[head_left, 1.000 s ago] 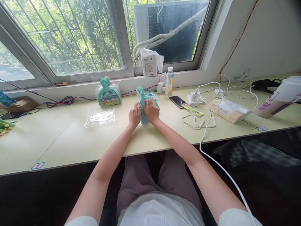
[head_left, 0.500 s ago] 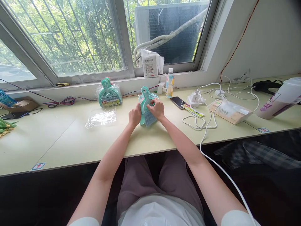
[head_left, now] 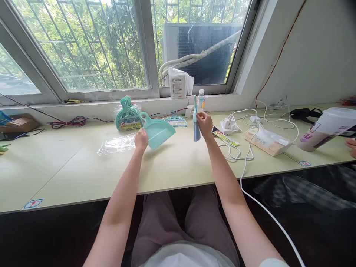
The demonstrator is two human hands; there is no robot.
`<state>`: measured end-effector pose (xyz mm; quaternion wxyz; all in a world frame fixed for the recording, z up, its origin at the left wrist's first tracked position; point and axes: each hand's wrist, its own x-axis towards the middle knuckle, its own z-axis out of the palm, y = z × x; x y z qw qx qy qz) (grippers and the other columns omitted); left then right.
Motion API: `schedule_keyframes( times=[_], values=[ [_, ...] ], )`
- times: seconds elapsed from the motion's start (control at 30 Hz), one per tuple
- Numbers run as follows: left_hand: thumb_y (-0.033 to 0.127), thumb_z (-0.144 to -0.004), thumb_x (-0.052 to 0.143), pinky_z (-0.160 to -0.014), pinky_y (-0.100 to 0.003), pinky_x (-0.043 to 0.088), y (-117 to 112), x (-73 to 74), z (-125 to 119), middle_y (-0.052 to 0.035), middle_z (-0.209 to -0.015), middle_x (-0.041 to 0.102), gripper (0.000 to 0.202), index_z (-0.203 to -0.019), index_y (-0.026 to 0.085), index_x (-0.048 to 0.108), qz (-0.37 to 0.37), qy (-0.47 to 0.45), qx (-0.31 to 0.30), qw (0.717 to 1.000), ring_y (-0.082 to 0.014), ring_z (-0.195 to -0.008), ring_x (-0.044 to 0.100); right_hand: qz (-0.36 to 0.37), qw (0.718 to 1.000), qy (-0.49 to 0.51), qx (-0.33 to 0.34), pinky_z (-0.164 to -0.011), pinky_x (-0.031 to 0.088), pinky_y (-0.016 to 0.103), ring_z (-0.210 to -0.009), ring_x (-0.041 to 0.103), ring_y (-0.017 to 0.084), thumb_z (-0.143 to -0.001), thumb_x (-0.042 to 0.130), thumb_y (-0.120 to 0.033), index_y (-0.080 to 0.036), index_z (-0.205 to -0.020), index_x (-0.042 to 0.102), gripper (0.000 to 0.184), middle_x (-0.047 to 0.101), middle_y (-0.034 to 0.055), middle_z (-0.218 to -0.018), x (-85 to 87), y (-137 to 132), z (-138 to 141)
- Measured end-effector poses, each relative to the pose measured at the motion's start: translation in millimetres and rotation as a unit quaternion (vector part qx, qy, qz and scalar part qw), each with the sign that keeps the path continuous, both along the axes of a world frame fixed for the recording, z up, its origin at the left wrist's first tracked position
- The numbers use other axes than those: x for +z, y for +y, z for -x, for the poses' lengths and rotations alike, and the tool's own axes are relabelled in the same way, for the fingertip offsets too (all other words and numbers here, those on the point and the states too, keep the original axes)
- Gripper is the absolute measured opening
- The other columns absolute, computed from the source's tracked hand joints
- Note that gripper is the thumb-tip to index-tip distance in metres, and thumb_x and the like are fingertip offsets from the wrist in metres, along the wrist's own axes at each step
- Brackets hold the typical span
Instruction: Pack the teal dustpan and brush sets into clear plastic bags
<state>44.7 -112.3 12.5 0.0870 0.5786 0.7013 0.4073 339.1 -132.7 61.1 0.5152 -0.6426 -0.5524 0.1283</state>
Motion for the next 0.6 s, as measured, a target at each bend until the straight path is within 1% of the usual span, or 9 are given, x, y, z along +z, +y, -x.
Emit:
schedule_keyframes(
  times=[0.07, 0.1, 0.17, 0.23, 0.3, 0.4, 0.47, 0.53, 0.6],
  values=[
    [0.032, -0.095, 0.034, -0.081, -0.042, 0.045, 2, -1.5, 6, -0.0139, -0.092, 0.070, 0.035, -0.102, 0.021, 0.066, 0.043, 0.000, -0.016, 0.999, -0.0337, -0.094, 0.065, 0.060, 0.992, -0.088, -0.067, -0.079, 0.045, 0.034, -0.098, 0.064, 0.027, -0.084, 0.059, -0.046, -0.019, -0.087, 0.069, 0.029, 0.071, 0.0112, -0.096, -7.6, 3, -13],
    [0.033, -0.095, 0.036, -0.081, -0.042, 0.046, 3, -2.7, 7, -0.0120, -0.085, 0.070, 0.033, -0.096, 0.021, 0.067, 0.066, 0.004, -0.026, 0.997, -0.0328, -0.091, 0.066, 0.094, 0.982, -0.139, -0.088, -0.080, 0.045, 0.036, -0.099, 0.064, 0.030, -0.081, 0.062, -0.044, -0.017, -0.085, 0.070, 0.029, 0.071, 0.0143, -0.096, -14.4, 4, -15],
    [0.035, -0.094, 0.038, -0.081, -0.042, 0.046, 3, -5.5, 5, -0.0100, -0.077, 0.069, 0.032, -0.090, 0.022, 0.067, 0.099, 0.031, -0.041, 0.994, -0.0321, -0.088, 0.067, 0.154, 0.957, -0.225, -0.102, -0.082, 0.045, 0.038, -0.103, 0.064, 0.033, -0.078, 0.067, -0.039, -0.012, -0.087, 0.071, 0.028, 0.070, 0.0206, -0.098, -30.3, 7, -12],
    [0.038, -0.095, 0.035, -0.082, -0.043, 0.046, 3, -8.0, 3, -0.0116, -0.080, 0.070, 0.037, -0.089, 0.022, 0.068, 0.107, 0.077, -0.036, 0.991, -0.0333, -0.093, 0.066, 0.183, 0.936, -0.283, -0.100, -0.083, 0.046, 0.039, -0.106, 0.062, 0.035, -0.078, 0.067, -0.032, -0.008, -0.093, 0.071, 0.029, 0.068, 0.0247, -0.102, -44.3, 10, -5],
    [0.042, -0.096, 0.030, -0.084, -0.044, 0.046, 2, -9.6, 2, -0.0146, -0.085, 0.071, 0.045, -0.091, 0.020, 0.070, 0.098, 0.123, -0.023, 0.987, -0.0348, -0.100, 0.064, 0.197, 0.925, -0.312, -0.090, -0.083, 0.047, 0.040, -0.108, 0.061, 0.035, -0.078, 0.067, -0.030, -0.007, -0.099, 0.071, 0.031, 0.067, 0.0254, -0.105, -53.1, 12, 2],
    [0.046, -0.096, 0.027, -0.083, -0.045, 0.047, 1, -10.9, 3, -0.0172, -0.084, 0.071, 0.052, -0.098, 0.018, 0.071, 0.083, 0.164, -0.005, 0.983, -0.0357, -0.101, 0.064, 0.210, 0.919, -0.327, -0.073, -0.084, 0.047, 0.041, -0.109, 0.059, 0.035, -0.076, 0.070, -0.034, -0.006, -0.103, 0.071, 0.038, 0.065, 0.0247, -0.111, -57.5, 14, 4],
    [0.045, -0.095, 0.032, -0.082, -0.044, 0.048, 1, -11.3, 3, -0.0180, -0.085, 0.071, 0.048, -0.101, 0.017, 0.071, 0.076, 0.177, 0.003, 0.981, -0.0355, -0.099, 0.064, 0.210, 0.919, -0.326, -0.070, -0.085, 0.047, 0.041, -0.110, 0.059, 0.035, -0.078, 0.069, -0.035, -0.007, -0.104, 0.071, 0.039, 0.063, 0.0245, -0.116, -57.1, 14, 1],
    [0.043, -0.093, 0.038, -0.081, -0.042, 0.048, 0, -10.9, 2, -0.0186, -0.090, 0.071, 0.043, -0.102, 0.017, 0.071, 0.076, 0.189, 0.012, 0.979, -0.0347, -0.097, 0.065, 0.207, 0.920, -0.327, -0.069, -0.086, 0.047, 0.040, -0.112, 0.057, 0.034, -0.081, 0.067, -0.036, -0.008, -0.105, 0.071, 0.037, 0.062, 0.0243, -0.118, -56.0, 14, -1],
    [0.043, -0.092, 0.041, -0.079, -0.040, 0.048, -1, -9.7, 2, -0.0177, -0.097, 0.071, 0.040, -0.102, 0.018, 0.072, 0.090, 0.200, 0.015, 0.976, -0.0327, -0.096, 0.065, 0.210, 0.917, -0.333, -0.065, -0.087, 0.046, 0.039, -0.113, 0.055, 0.034, -0.081, 0.067, -0.039, -0.009, -0.104, 0.071, 0.039, 0.062, 0.0233, -0.117, -55.0, 13, -1]
  ],
)
